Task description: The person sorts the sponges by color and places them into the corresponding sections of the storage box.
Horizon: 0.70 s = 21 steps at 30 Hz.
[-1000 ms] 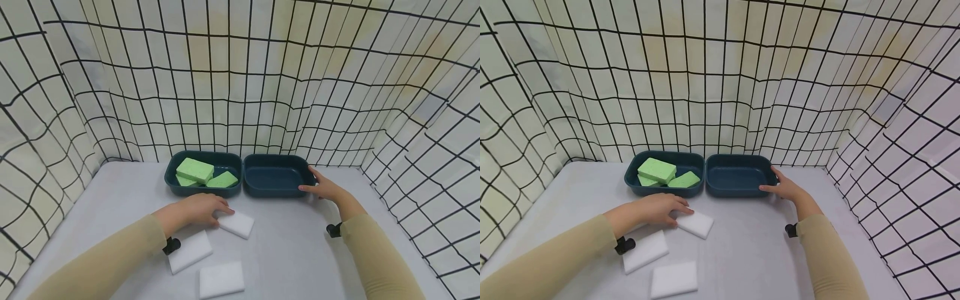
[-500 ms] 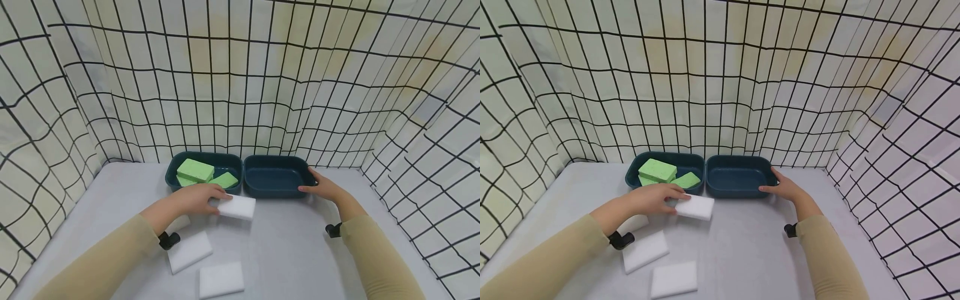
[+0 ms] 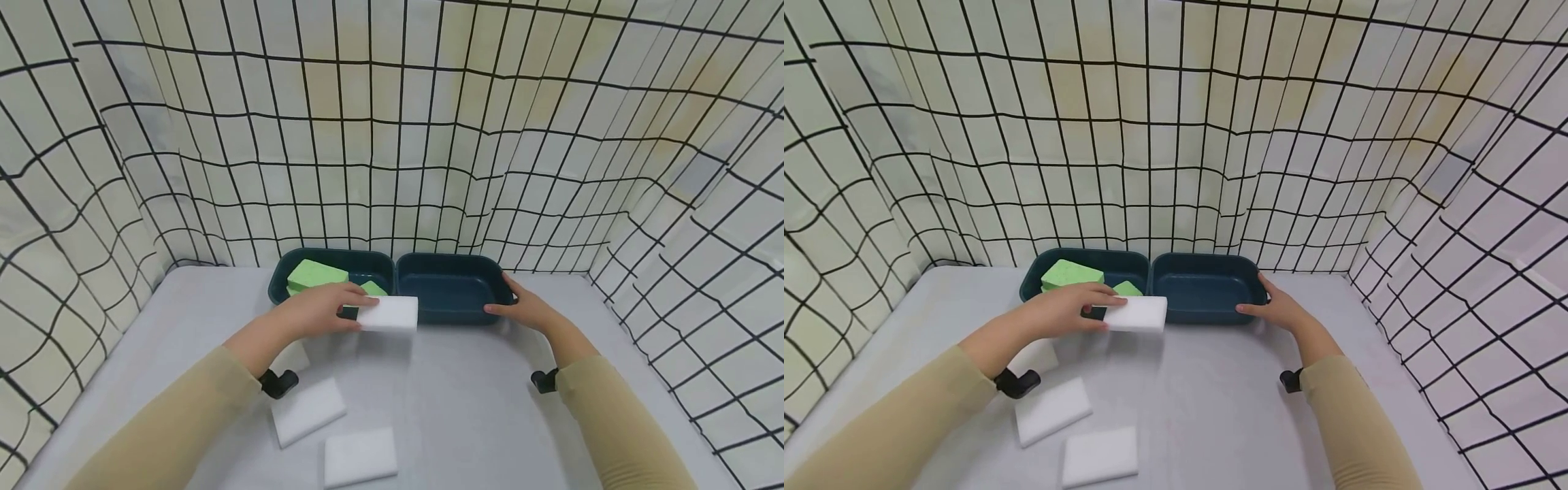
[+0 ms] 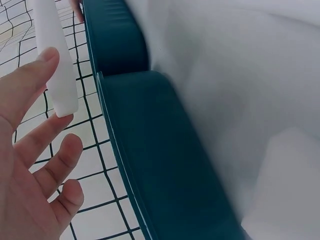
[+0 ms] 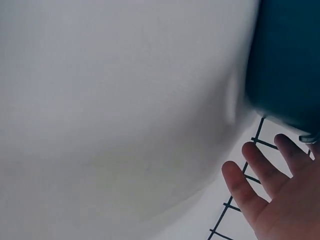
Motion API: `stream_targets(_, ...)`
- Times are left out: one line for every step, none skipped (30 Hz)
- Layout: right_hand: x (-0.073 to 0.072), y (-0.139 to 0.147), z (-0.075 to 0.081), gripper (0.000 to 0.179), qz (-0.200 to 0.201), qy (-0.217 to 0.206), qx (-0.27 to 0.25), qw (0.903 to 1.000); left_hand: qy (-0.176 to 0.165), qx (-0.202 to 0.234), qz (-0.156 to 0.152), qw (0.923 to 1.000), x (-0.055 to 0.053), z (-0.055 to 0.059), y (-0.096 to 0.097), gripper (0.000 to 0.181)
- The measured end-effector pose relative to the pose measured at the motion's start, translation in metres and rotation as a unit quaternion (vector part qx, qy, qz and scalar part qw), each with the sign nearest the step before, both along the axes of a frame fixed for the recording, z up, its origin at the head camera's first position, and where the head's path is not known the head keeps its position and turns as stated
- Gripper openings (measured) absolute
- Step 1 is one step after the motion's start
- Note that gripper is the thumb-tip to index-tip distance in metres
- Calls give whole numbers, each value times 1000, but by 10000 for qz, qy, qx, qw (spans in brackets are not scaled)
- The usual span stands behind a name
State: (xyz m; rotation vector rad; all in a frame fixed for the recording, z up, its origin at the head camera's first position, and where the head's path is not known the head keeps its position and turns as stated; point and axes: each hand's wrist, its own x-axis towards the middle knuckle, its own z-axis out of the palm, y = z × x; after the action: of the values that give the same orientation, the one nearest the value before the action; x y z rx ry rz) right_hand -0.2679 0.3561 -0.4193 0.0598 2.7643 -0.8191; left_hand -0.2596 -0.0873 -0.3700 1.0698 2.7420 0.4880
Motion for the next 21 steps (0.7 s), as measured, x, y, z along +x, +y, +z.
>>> stream_targets(0, 0, 0, 116, -24, -16, -26, 10000, 38, 10, 22, 10000, -2, 0, 1, 56)
stream_targets(1, 0, -1, 116, -45, -30, -36, 10000, 63, 14, 49, 10000, -3, 0, 2, 56)
stream_targets(1, 0, -2, 115, -25, -44, -31, 10000, 74, 29, 73, 9999, -5, -1, 4, 56)
stream_targets(1, 1, -2, 115, -36, -49, -39, 10000, 49, 58, 107, 9999, -7, -1, 5, 56)
stream_targets(1, 1, -3, 114, -42, -58, -47, 10000, 24, 77, 134, 9999, -9, -1, 7, 56)
stream_targets(0, 2, -4, 114, -47, -67, -55, 10000, 6, 83, 160, 9998, -10, -1, 8, 56)
stream_targets(1, 2, -4, 113, -38, -83, -69, 9999, -23, 85, 188, 9998, -12, -1, 10, 56)
stream_targets(1, 3, -4, 113, -25, -94, -77, 9999, -52, 88, 201, 9997, -13, -1, 11, 56)
stream_targets(1, 3, -4, 114, 0, -110, -92, 9999, -76, 84, 225, 9997, -15, -2, 12, 56)
stream_targets(2, 4, -3, 114, 15, -130, -115, 9998, -94, 72, 257, 9996, -16, -2, 13, 55)
stream_targets(2, 4, -3, 114, 19, -132, -160, 9998, -87, 52, 289, 9995, -18, -2, 14, 55)
stream_targets(2, 5, -3, 114, 54, -138, -183, 9997, -72, 46, 312, 9995, -19, -2, 15, 55)
stream_targets(2, 5, -3, 114, 86, -144, -203, 9997, -60, 46, 339, 9994, -21, -2, 15, 55)
stream_targets(2, 6, -3, 114, 118, -145, -214, 9996, -38, 48, 363, 9993, -22, -2, 16, 55)
stream_targets(2, 6, -3, 114, 130, -148, -240, 9995, -13, 43, 395, 9992, -23, -2, 18, 55)
stream_targets(2, 6, -3, 113, 123, -152, -257, 9995, 5, 34, 431, 9991, -24, -1, 19, 55)
stream_targets(2, 6, -3, 113, 127, -151, -271, 9994, 21, 25, 456, 9990, -26, -1, 20, 55)
stream_targets(2, 6, -3, 112, 164, -160, -252, 9994, 23, 30, 470, 9989, -27, -1, 21, 55)
stream_targets(2, 6, -3, 112, 160, -168, -260, 9994, 13, 30, 482, 9988, -29, 0, 22, 55)
stream_targets(2, 5, -3, 112, 154, -174, -274, 9994, 21, 15, 488, 9988, -30, 0, 24, 55)
stream_targets(2, 5, -2, 111, 139, -187, -286, 9993, 34, -2, 492, 9988, -32, 0, 26, 55)
